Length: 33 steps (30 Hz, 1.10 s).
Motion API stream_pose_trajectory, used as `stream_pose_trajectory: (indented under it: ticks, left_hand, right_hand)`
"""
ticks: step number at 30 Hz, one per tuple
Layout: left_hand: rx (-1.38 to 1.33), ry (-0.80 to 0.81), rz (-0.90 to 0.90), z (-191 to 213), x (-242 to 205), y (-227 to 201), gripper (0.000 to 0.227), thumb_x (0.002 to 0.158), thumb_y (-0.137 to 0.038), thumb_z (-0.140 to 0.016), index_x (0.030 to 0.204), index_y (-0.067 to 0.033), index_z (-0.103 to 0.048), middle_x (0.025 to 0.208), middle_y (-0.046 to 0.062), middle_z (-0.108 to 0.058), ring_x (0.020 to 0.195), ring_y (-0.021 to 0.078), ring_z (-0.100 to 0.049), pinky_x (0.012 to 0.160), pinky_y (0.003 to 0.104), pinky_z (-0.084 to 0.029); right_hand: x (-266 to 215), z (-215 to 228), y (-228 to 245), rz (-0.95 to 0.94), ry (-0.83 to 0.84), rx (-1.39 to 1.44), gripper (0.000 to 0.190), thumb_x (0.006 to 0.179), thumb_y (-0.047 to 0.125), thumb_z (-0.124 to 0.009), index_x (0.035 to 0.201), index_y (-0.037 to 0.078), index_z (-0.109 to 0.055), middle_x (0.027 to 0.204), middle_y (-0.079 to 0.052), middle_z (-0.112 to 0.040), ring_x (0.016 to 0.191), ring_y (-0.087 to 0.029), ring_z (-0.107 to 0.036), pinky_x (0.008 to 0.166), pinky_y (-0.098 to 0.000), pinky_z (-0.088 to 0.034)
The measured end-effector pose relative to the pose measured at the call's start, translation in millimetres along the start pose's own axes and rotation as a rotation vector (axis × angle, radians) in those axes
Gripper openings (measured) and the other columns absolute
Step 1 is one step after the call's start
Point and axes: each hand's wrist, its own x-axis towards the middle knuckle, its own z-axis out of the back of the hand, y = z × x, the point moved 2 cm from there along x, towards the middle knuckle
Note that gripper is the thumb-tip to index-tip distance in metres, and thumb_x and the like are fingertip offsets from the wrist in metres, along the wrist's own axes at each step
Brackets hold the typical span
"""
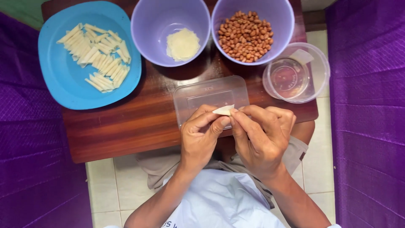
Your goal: Manually wrapping individual peanuts in small square wrappers to prepare snacks, then placing them on a plate.
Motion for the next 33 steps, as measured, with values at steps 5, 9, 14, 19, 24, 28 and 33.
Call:
stream_pose_trajectory:
  ticks: [5, 9, 14, 19, 24, 28, 33]
  left_hand:
    - [-0.036, 0.030, -0.011, -20, 7, 11, 0.012, 0.091, -0.013, -0.078, 0.098, -0.0038, -0.079, 0.083, 0.009, -0.071, 0.080, 0.0121, -0.063, 0.077, 0.030, -0.054]
    - [-0.061, 0.042, 0.003, -32, 14, 21, 0.013, 0.091, -0.015, -0.079, 0.094, -0.0027, -0.078, 0.081, 0.008, -0.068, 0.073, 0.0081, -0.056, 0.068, 0.026, -0.051]
    - [-0.109, 0.079, 0.034, -52, 15, 38, 0.014, 0.092, -0.014, -0.078, 0.095, -0.0004, -0.077, 0.078, 0.007, -0.064, 0.070, 0.0070, -0.055, 0.062, 0.025, -0.050]
    - [-0.143, 0.095, 0.053, -58, 17, 46, 0.015, 0.094, -0.014, -0.076, 0.094, 0.0005, -0.077, 0.075, 0.006, -0.060, 0.066, 0.0063, -0.053, 0.058, 0.023, -0.050]
    - [-0.155, 0.107, 0.080, -55, 15, 34, 0.015, 0.094, -0.016, -0.076, 0.092, -0.0013, -0.077, 0.077, 0.005, -0.062, 0.069, 0.0052, -0.052, 0.060, 0.023, -0.050]
    - [-0.186, 0.085, 0.089, -49, 14, 32, 0.015, 0.094, -0.014, -0.075, 0.091, 0.0009, -0.076, 0.076, 0.006, -0.060, 0.069, 0.0059, -0.052, 0.060, 0.023, -0.050]
    - [-0.200, 0.108, 0.068, -46, 14, 30, 0.014, 0.093, -0.014, -0.076, 0.094, -0.0001, -0.076, 0.078, 0.006, -0.062, 0.072, 0.0060, -0.054, 0.064, 0.024, -0.051]
  right_hand:
    - [-4, 10, -10, -0.059, 0.000, 0.008, 0.007, 0.095, 0.001, -0.074, 0.099, 0.004, -0.079, 0.096, -0.009, -0.074, 0.082, -0.025, -0.061, 0.077, -0.0350, -0.047]
    - [-17, 35, -32, -0.185, 0.006, -0.069, 0.026, 0.095, -0.011, -0.064, 0.117, -0.001, -0.075, 0.102, -0.010, -0.077, 0.086, -0.029, -0.065, 0.083, -0.0391, -0.047]
    - [-25, 48, -55, -0.224, 0.044, -0.196, 0.036, 0.097, -0.014, -0.057, 0.132, -0.007, -0.064, 0.108, -0.012, -0.076, 0.090, -0.028, -0.057, 0.084, -0.0373, -0.043]
    - [-21, 49, -50, -0.230, 0.011, -0.174, 0.040, 0.096, -0.015, -0.056, 0.134, -0.006, -0.063, 0.108, -0.010, -0.077, 0.088, -0.025, -0.055, 0.084, -0.0357, -0.042]
    - [-14, 33, -35, -0.151, 0.031, -0.054, 0.041, 0.089, -0.014, -0.058, 0.127, -0.003, -0.068, 0.100, -0.005, -0.080, 0.082, -0.023, -0.056, 0.080, -0.0357, -0.043]
    - [-17, 32, -40, -0.168, 0.016, -0.010, 0.039, 0.090, -0.016, -0.058, 0.126, -0.005, -0.067, 0.100, -0.010, -0.079, 0.082, -0.025, -0.058, 0.078, -0.0354, -0.047]
    - [-9, 28, -31, -0.294, 0.065, 0.118, 0.024, 0.095, -0.009, -0.061, 0.113, -0.003, -0.076, 0.092, -0.012, -0.074, 0.082, -0.028, -0.065, 0.074, -0.0365, -0.051]
